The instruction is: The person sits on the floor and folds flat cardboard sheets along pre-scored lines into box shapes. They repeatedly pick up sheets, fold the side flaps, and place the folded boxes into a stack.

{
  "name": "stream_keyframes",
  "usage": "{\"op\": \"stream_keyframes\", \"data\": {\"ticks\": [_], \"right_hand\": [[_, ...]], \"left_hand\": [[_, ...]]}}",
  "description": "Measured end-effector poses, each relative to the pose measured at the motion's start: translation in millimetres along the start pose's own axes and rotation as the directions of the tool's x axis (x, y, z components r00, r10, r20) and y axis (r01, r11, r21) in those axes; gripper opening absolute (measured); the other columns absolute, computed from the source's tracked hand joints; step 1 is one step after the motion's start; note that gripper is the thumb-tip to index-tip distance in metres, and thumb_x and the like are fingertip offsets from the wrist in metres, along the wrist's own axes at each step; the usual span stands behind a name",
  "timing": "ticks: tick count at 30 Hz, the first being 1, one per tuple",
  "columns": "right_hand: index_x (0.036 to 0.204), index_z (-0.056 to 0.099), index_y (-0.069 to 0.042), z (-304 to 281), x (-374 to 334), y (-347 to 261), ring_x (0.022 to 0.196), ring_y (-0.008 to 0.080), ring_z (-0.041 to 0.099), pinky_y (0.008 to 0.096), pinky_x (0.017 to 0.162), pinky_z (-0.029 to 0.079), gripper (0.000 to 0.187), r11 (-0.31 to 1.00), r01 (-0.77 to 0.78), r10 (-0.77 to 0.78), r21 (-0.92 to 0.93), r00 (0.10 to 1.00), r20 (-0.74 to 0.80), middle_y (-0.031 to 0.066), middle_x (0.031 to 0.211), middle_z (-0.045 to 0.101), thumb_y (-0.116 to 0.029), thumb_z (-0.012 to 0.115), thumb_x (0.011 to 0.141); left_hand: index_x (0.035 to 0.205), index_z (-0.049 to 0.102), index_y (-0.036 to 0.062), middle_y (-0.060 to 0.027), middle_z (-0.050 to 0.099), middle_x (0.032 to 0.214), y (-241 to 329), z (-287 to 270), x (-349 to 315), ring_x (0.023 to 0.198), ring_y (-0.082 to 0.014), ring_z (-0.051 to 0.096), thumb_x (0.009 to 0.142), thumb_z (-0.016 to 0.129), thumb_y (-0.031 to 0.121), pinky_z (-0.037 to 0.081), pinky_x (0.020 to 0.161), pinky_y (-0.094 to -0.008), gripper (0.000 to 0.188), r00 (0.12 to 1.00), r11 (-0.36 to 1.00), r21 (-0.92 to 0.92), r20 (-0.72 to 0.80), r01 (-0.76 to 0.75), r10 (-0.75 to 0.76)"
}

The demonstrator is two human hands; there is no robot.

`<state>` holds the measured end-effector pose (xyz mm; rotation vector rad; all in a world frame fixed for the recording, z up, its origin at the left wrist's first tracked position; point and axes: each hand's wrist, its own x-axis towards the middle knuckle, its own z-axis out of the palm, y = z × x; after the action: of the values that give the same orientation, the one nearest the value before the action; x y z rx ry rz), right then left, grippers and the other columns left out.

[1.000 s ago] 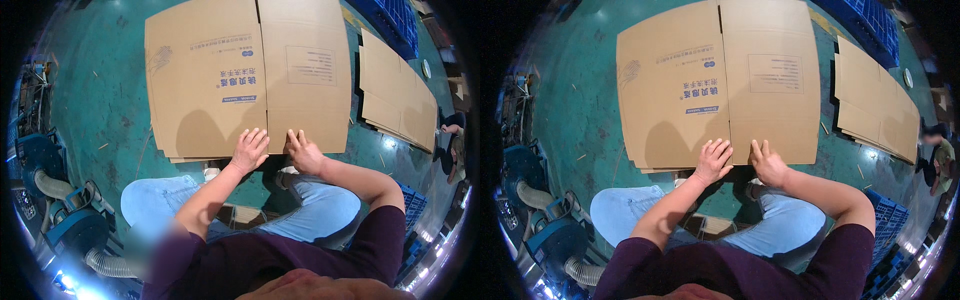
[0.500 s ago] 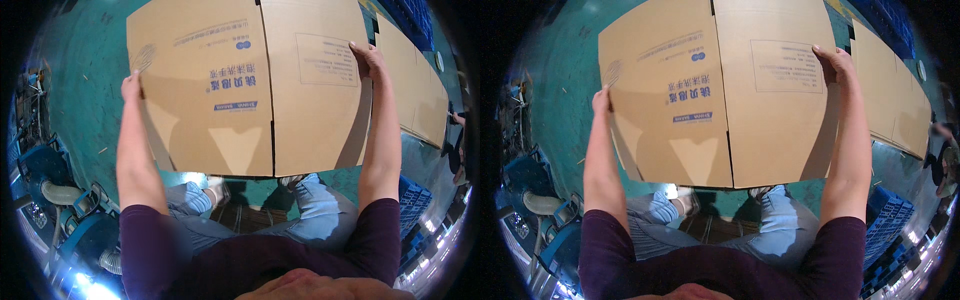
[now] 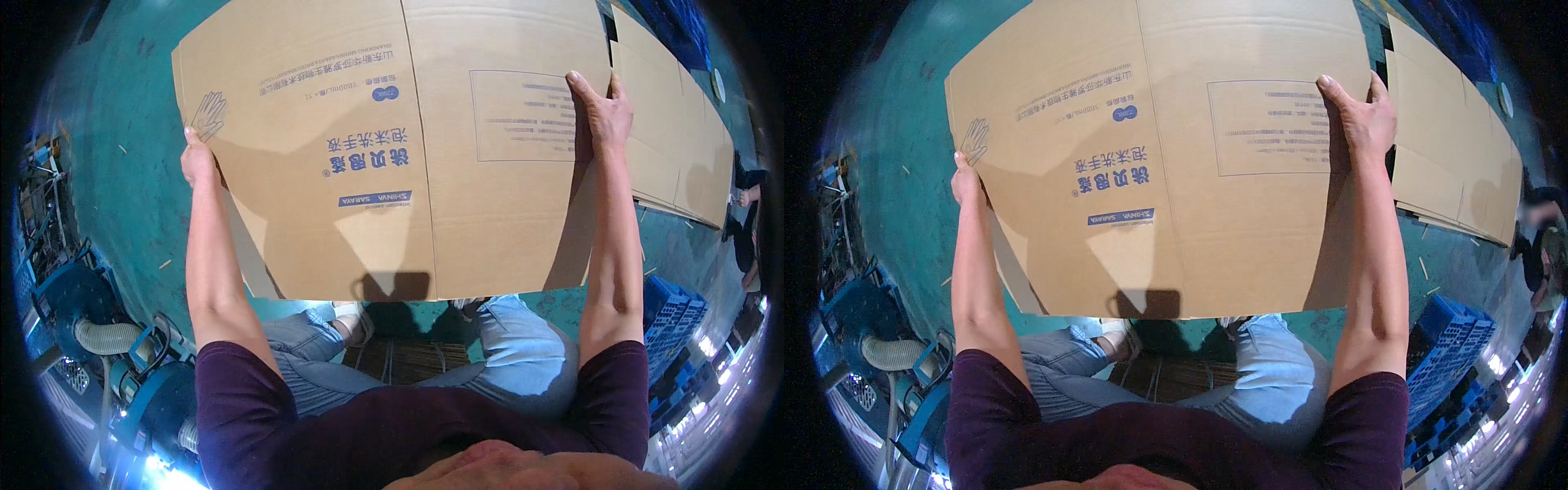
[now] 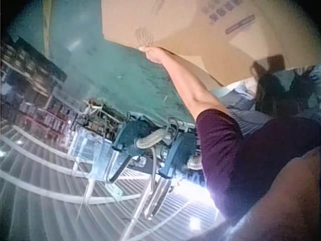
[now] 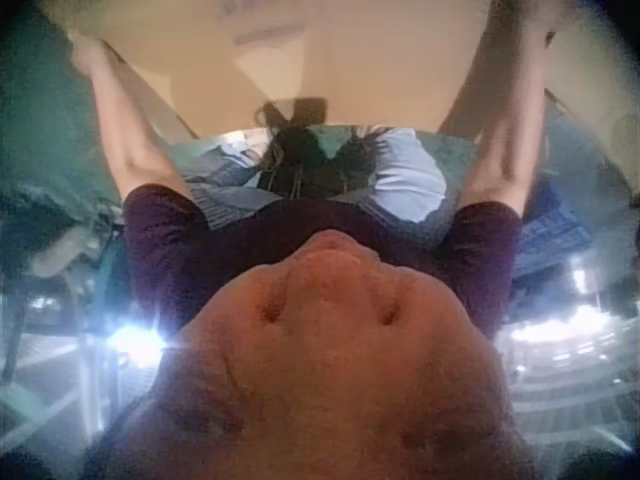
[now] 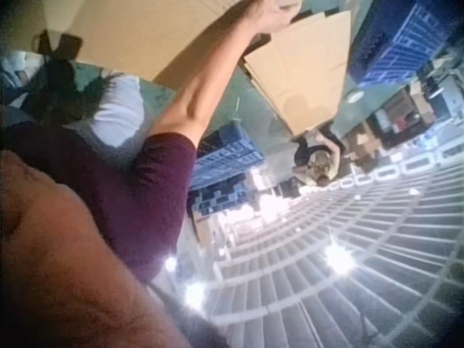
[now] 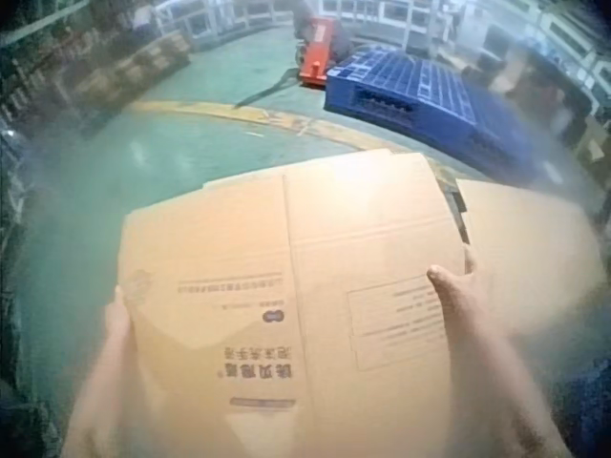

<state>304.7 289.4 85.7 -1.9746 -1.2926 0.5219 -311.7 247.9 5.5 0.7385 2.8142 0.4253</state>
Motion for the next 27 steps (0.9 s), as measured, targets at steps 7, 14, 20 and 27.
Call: {"op": "stream_keyframes", "data": {"ticks": [7,14,20,27], "right_hand": [[0.124,0.055,-0.001,2,6,14,0.105,0.0252,0.061,0.0325,0.091,0.045,0.079,0.984,-0.028,0.001,0.175,0.988,0.154,0.0157,0.116,0.062,-0.046,0.080,0.064],[0.098,0.062,-0.002,6,-70,-29,0.104,0.0358,0.053,0.0407,0.091,0.043,0.028,0.771,0.607,-0.583,-0.193,0.794,0.169,0.0164,0.110,0.057,-0.014,0.068,0.073],[0.102,0.060,-0.006,-10,-245,-18,0.133,0.0329,0.031,0.0483,0.114,0.017,0.046,0.371,0.808,-0.652,0.458,-0.125,0.748,0.0123,0.126,0.049,-0.029,0.071,0.062],[0.093,0.060,-0.008,7,-269,18,0.118,0.0262,0.045,0.0457,0.113,0.022,0.021,0.186,0.925,-0.719,0.331,-0.101,0.687,0.0083,0.105,0.054,-0.019,0.054,0.076]], "left_hand": [[0.126,0.049,-0.0018,-0.0209,0.052,0.127,18,-5,-40,0.122,-0.0352,0.046,0.093,0.039,0.046,0.037,0.098,-0.0478,0.059,0.937,0.922,0.259,-0.123,-0.287,0.326],[0.139,0.036,0.0016,-0.0218,0.028,0.147,4,2,-271,0.139,-0.0374,0.019,0.074,0.066,0.026,0.010,0.114,-0.0506,0.076,0.477,0.491,-0.199,0.116,-0.848,0.871],[0.140,0.032,0.0014,-0.0194,0.026,0.147,-60,-40,-398,0.139,-0.0373,0.019,0.058,0.081,0.039,0.011,0.114,-0.0523,0.103,0.175,0.335,-0.332,0.429,-0.882,0.886],[0.135,0.040,0.0023,-0.0144,0.035,0.144,-71,-19,-390,0.136,-0.0337,0.029,0.056,0.081,0.029,0.024,0.110,-0.0510,0.093,0.152,0.210,-0.203,0.269,-0.956,0.951]]}}
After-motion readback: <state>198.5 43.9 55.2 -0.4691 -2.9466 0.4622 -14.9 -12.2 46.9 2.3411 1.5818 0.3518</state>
